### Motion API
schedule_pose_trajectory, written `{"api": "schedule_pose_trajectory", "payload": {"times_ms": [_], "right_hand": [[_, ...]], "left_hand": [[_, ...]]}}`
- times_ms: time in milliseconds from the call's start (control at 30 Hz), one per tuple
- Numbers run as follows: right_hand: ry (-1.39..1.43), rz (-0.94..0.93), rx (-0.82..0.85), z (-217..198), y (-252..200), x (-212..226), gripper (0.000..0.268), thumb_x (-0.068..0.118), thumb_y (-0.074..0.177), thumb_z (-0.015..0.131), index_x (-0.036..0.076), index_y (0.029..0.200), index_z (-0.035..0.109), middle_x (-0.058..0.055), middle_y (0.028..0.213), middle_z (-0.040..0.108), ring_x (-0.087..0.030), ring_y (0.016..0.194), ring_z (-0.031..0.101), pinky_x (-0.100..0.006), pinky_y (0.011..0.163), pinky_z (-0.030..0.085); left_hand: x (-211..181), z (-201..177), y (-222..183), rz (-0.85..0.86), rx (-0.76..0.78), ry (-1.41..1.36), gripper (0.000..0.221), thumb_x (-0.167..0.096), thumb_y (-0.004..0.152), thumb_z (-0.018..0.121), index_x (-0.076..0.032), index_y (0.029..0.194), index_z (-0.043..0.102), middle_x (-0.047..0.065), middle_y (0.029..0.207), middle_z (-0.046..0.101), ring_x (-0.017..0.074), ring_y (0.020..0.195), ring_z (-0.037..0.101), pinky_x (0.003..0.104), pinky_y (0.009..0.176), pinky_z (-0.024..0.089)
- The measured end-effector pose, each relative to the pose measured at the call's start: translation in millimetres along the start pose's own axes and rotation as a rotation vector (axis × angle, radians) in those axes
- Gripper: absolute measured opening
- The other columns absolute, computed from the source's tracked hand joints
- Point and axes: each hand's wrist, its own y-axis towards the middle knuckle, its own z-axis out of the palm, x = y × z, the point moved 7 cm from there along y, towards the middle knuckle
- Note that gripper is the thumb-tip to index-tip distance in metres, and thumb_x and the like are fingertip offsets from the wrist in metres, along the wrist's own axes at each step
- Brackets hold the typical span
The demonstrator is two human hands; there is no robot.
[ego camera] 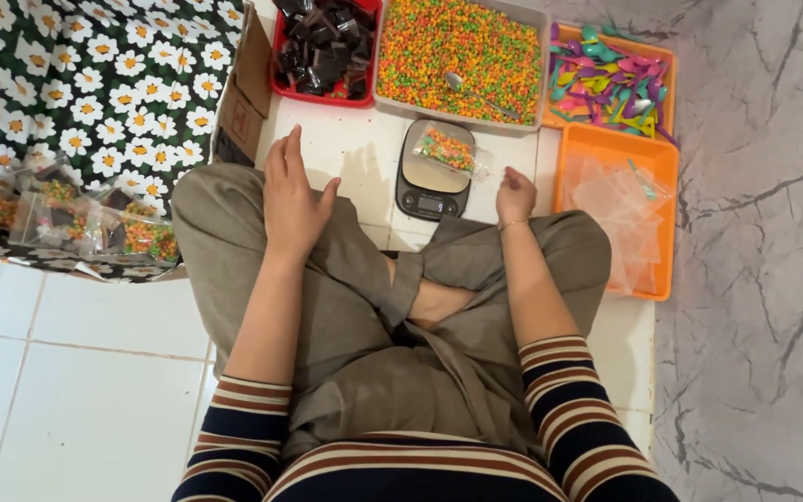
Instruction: Packaging small colorful candies into plastic bags and weighing them on a digital scale
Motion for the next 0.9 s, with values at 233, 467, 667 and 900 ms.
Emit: {"api": "schedule_pose_trajectory", "payload": {"times_ms": [233, 467, 667, 900], "right_hand": [[0.211, -0.020, -0.169, -20, -4, -6, 0.038, 0.000, 0.092, 0.056, 0.008, 0.126, 0.072, -0.024, 0.116, 0.067, -0.034, 0.122, 0.063, -0.044, 0.107, 0.050], [0.205, 0.025, -0.154, -11, 7, -24, 0.042, 0.001, 0.087, 0.061, 0.011, 0.125, 0.074, -0.020, 0.115, 0.071, -0.033, 0.119, 0.065, -0.043, 0.102, 0.052], [0.214, 0.046, -0.154, 3, 24, -51, 0.042, 0.001, 0.083, 0.063, 0.009, 0.123, 0.075, -0.019, 0.111, 0.071, -0.030, 0.115, 0.067, -0.042, 0.099, 0.054], [0.037, 0.249, 0.181, 41, 11, -29, 0.053, 0.048, 0.084, 0.081, 0.010, 0.120, 0.076, -0.019, 0.116, 0.073, -0.038, 0.117, 0.067, -0.055, 0.073, 0.059]], "left_hand": [[2, 4, -1, -0.010, 0.043, 0.040, 0.097, -0.016, 0.082, 0.093, -0.001, 0.158, 0.034, 0.024, 0.136, 0.049, 0.0454, 0.135, 0.047, 0.054, 0.106, 0.049], [2, 4, -1, -0.035, 0.073, 0.058, 0.093, -0.015, 0.083, 0.092, -0.002, 0.157, 0.035, 0.024, 0.137, 0.048, 0.0464, 0.136, 0.047, 0.056, 0.106, 0.048], [3, 8, -2, -0.018, 0.089, 0.102, 0.094, -0.018, 0.082, 0.093, -0.002, 0.156, 0.037, 0.023, 0.137, 0.049, 0.0459, 0.136, 0.047, 0.055, 0.107, 0.047], [-2, 9, 1, -0.008, 0.129, 0.158, 0.091, -0.020, 0.085, 0.092, -0.002, 0.155, 0.038, 0.022, 0.137, 0.048, 0.0452, 0.136, 0.047, 0.055, 0.108, 0.047]]}}
